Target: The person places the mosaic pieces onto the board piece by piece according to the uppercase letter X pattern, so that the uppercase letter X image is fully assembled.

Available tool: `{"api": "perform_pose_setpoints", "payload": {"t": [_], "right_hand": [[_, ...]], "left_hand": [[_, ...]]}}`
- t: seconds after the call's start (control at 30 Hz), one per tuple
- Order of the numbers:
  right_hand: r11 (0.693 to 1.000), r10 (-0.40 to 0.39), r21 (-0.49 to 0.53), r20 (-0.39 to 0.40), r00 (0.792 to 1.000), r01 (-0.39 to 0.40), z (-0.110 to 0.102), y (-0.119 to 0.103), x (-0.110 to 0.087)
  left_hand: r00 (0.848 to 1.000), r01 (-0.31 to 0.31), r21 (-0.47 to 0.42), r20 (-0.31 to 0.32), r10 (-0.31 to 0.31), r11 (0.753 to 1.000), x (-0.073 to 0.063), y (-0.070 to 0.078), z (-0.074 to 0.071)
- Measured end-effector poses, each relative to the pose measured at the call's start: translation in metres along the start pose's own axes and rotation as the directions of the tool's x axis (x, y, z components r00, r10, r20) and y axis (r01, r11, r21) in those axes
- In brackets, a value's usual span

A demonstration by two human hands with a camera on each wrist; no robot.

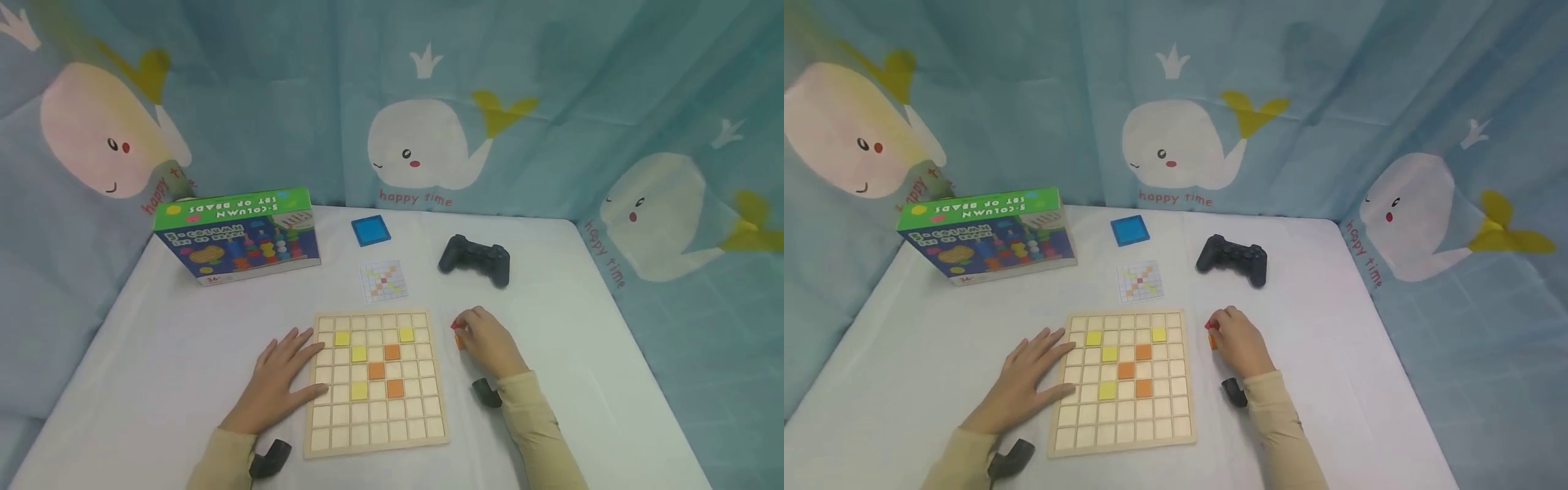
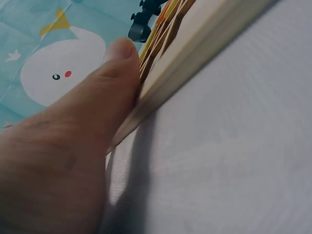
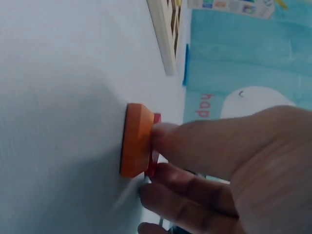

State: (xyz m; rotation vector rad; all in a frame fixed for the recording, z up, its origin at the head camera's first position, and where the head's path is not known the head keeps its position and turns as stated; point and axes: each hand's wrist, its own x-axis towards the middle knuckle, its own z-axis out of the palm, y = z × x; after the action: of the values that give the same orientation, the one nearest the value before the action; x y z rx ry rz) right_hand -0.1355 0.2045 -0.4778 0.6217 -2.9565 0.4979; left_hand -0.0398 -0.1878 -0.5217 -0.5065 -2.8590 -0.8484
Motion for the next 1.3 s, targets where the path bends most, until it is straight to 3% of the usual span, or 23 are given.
{"api": "perform_pose_setpoints", "payload": {"t": [0.37, 0.53, 0.63, 0.83, 1.2, 1.3], "right_hand": [[0.995, -0.065, 0.07, -0.017, 0.998, 0.066, -0.006, -0.003, 0.007], [0.97, -0.179, 0.163, -0.016, 0.984, 0.179, -0.015, -0.022, 0.012], [0.943, -0.296, 0.157, -0.008, 0.955, 0.293, -0.019, -0.039, 0.011], [0.858, -0.493, 0.175, 0.015, 0.87, 0.483, -0.021, -0.078, 0.003], [0.769, -0.632, 0.182, 0.072, 0.772, 0.613, 0.004, -0.137, -0.005], [0.755, -0.651, 0.166, 0.071, 0.756, 0.634, 0.012, -0.147, -0.005]], "left_hand": [[0.999, 0.018, 0.019, 0.026, -0.019, 1.0, 0.003, -0.001, -0.001], [0.999, 0.023, 0.023, 0.025, -0.023, 0.999, 0.003, -0.002, -0.001], [1.0, 0.02, 0.013, 0.022, -0.02, 1.0, 0.003, -0.001, -0.002], [0.999, 0.027, 0.017, 0.028, -0.027, 0.999, 0.003, 0.0, -0.001], [1.0, 0.023, 0.029, 0.021, -0.023, 0.999, 0.004, 0.0, -0.001], [1.0, 0.016, 0.032, 0.013, -0.016, 0.999, 0.004, 0.0, -0.001]]}}
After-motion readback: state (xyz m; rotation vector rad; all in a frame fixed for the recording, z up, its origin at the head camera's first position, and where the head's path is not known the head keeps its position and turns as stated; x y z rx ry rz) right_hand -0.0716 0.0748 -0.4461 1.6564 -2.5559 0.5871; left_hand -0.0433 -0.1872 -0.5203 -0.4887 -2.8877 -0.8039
